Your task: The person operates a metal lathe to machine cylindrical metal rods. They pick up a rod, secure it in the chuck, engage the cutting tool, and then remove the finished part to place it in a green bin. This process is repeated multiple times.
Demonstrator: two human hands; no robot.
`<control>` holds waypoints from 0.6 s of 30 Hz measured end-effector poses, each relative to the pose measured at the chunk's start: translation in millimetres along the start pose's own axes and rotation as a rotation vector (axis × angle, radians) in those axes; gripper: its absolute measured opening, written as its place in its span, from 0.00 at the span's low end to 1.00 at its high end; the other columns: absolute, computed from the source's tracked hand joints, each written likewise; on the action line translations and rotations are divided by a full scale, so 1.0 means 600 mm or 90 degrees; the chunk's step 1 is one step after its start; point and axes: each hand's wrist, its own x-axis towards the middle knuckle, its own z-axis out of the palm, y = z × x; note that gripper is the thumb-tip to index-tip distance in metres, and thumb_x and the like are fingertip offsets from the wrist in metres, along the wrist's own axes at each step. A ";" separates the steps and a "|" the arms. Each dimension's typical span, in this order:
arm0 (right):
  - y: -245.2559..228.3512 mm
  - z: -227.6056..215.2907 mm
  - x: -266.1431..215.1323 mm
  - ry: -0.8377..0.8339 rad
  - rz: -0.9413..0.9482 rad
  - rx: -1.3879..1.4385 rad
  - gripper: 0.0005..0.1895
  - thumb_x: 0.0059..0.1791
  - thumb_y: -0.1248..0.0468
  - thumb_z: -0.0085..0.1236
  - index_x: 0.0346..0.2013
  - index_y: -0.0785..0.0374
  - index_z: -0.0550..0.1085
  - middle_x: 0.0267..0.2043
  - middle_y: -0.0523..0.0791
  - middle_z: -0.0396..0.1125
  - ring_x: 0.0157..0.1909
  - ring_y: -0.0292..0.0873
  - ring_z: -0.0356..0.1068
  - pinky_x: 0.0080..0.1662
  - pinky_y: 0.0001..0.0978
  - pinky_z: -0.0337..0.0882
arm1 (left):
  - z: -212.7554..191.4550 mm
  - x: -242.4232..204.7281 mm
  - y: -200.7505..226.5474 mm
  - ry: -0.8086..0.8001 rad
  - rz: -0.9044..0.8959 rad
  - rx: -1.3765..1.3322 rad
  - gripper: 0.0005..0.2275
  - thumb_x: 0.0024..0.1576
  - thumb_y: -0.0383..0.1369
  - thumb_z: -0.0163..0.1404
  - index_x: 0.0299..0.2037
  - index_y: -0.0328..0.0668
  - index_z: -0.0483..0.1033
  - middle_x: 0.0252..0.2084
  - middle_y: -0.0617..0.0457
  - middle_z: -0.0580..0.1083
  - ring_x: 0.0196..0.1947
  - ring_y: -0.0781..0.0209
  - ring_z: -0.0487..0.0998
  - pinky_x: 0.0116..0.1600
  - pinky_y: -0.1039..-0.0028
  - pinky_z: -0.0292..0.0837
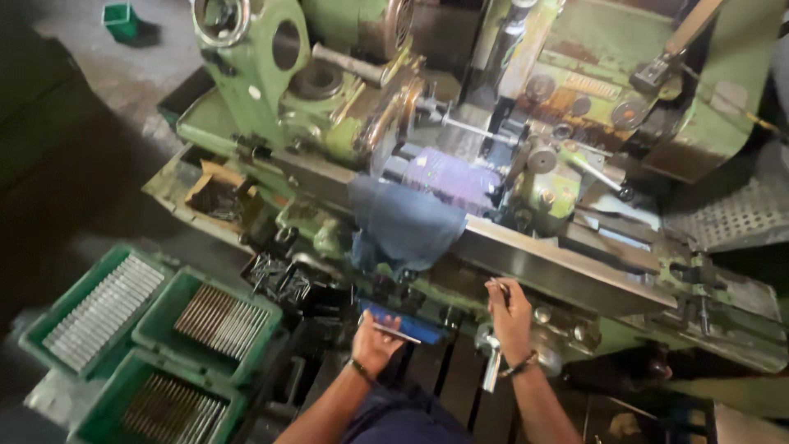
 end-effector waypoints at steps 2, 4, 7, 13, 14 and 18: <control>-0.010 -0.018 0.024 0.027 -0.026 -0.010 0.09 0.56 0.60 0.54 0.42 0.64 0.75 0.28 0.39 0.66 0.27 0.28 0.61 0.31 0.22 0.62 | 0.011 -0.022 0.022 -0.036 -0.018 0.056 0.16 0.62 0.41 0.45 0.55 0.42 0.63 0.46 0.49 0.73 0.53 0.46 0.77 0.54 0.45 0.74; -0.021 -0.045 0.052 0.079 -0.065 -0.085 0.09 0.58 0.60 0.53 0.43 0.63 0.76 0.28 0.39 0.68 0.28 0.29 0.63 0.33 0.22 0.64 | 0.070 -0.040 0.040 -0.158 0.034 0.150 0.14 0.62 0.35 0.45 0.57 0.47 0.64 0.52 0.47 0.73 0.56 0.46 0.76 0.57 0.48 0.75; -0.037 -0.094 0.118 0.154 -0.129 -0.122 0.11 0.60 0.60 0.51 0.44 0.63 0.77 0.29 0.39 0.69 0.30 0.31 0.65 0.36 0.23 0.66 | 0.211 -0.064 0.071 -0.288 0.111 0.303 0.16 0.63 0.32 0.45 0.61 0.49 0.61 0.57 0.44 0.73 0.58 0.49 0.76 0.56 0.56 0.76; -0.046 -0.192 0.312 0.268 -0.242 -0.458 0.12 0.64 0.59 0.49 0.49 0.61 0.78 0.40 0.46 0.74 0.41 0.45 0.73 0.45 0.40 0.71 | 0.585 0.038 0.077 -0.453 0.244 0.368 0.06 0.64 0.32 0.51 0.47 0.42 0.69 0.44 0.49 0.77 0.45 0.59 0.80 0.46 0.68 0.78; -0.041 -0.207 0.353 0.288 -0.279 -0.598 0.12 0.64 0.58 0.50 0.48 0.60 0.78 0.40 0.48 0.73 0.44 0.49 0.72 0.46 0.44 0.71 | 0.640 0.079 0.068 -0.489 0.249 0.337 0.07 0.64 0.33 0.51 0.47 0.41 0.69 0.43 0.50 0.77 0.44 0.61 0.79 0.47 0.69 0.79; 0.012 -0.240 0.464 0.309 -0.287 -0.832 0.12 0.59 0.54 0.53 0.42 0.57 0.77 0.41 0.45 0.75 0.46 0.54 0.72 0.47 0.52 0.70 | 0.774 0.265 0.027 -0.430 0.267 0.264 0.08 0.64 0.36 0.54 0.44 0.41 0.72 0.39 0.52 0.76 0.39 0.62 0.76 0.44 0.70 0.76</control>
